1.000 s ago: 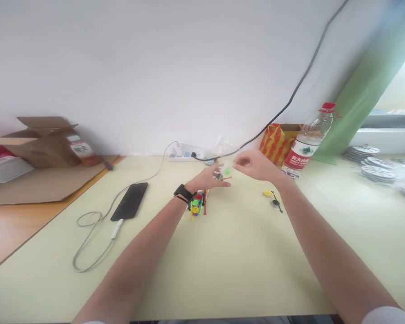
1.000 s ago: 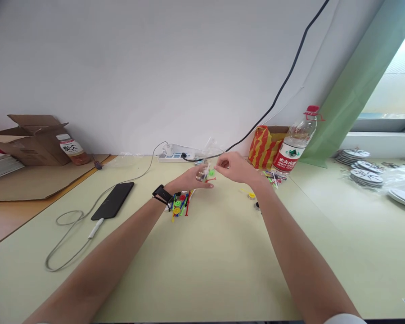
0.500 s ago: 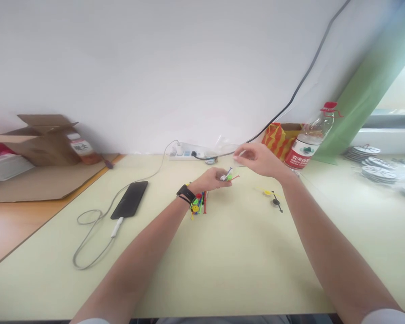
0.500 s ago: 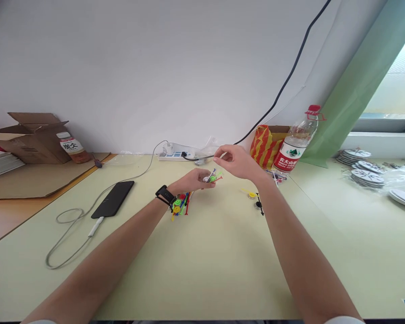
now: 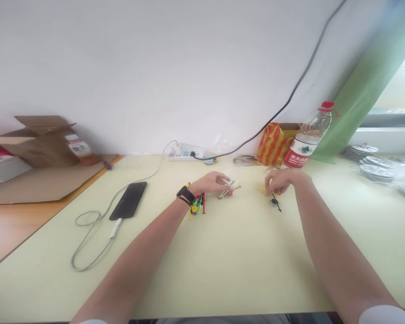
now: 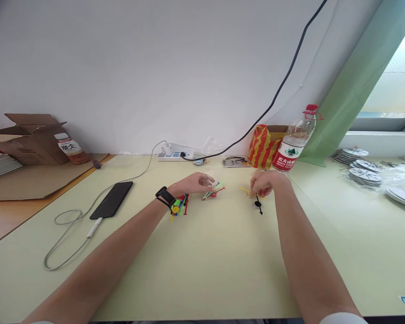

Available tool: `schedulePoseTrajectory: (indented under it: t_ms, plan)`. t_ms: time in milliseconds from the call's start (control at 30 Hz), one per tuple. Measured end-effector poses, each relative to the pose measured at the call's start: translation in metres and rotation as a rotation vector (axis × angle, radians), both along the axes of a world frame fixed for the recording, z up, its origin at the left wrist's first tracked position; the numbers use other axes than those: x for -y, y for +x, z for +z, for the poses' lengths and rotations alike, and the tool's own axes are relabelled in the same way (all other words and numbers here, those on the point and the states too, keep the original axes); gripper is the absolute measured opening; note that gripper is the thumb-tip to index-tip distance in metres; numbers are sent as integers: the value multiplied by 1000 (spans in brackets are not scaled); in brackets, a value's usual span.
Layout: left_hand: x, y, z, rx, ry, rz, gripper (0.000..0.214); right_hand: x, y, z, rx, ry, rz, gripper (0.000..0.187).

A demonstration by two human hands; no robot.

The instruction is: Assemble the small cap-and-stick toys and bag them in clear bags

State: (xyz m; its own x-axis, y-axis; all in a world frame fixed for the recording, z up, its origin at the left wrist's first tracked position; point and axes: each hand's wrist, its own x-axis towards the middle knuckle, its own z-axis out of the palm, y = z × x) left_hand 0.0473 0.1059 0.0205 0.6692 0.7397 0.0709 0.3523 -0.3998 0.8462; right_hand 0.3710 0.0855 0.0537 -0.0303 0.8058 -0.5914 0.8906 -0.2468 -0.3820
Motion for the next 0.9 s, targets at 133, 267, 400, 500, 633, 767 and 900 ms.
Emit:
schedulePoseTrajectory:
  t_ms: [133, 267, 400, 500, 633, 767, 900]
  plan:
    - [1, 2, -3, 10, -10, -36, 47, -6, -3, -3, -41, -3, 13, 35]
    - [0, 6, -8, -16, -67, -21, 62, -6, -5, -4, -18, -23, 3, 40]
    - [1, 11, -11, 27, -77, -42, 65, -6, -7, -4, -24, -16, 22, 39]
    - [3, 12, -8, 79, -106, -58, 67, -5, -7, -1, -49, 21, 36, 39]
    - [7, 12, -6, -29, -70, -119, 58, -2, -6, 8, -172, 119, 59, 31]
    - [7, 12, -6, -58, -49, -139, 49, 6, -5, 22, -291, 272, 71, 26]
    - [7, 9, -2, -32, -66, -84, 52, 15, -5, 37, -378, 540, 18, 31]
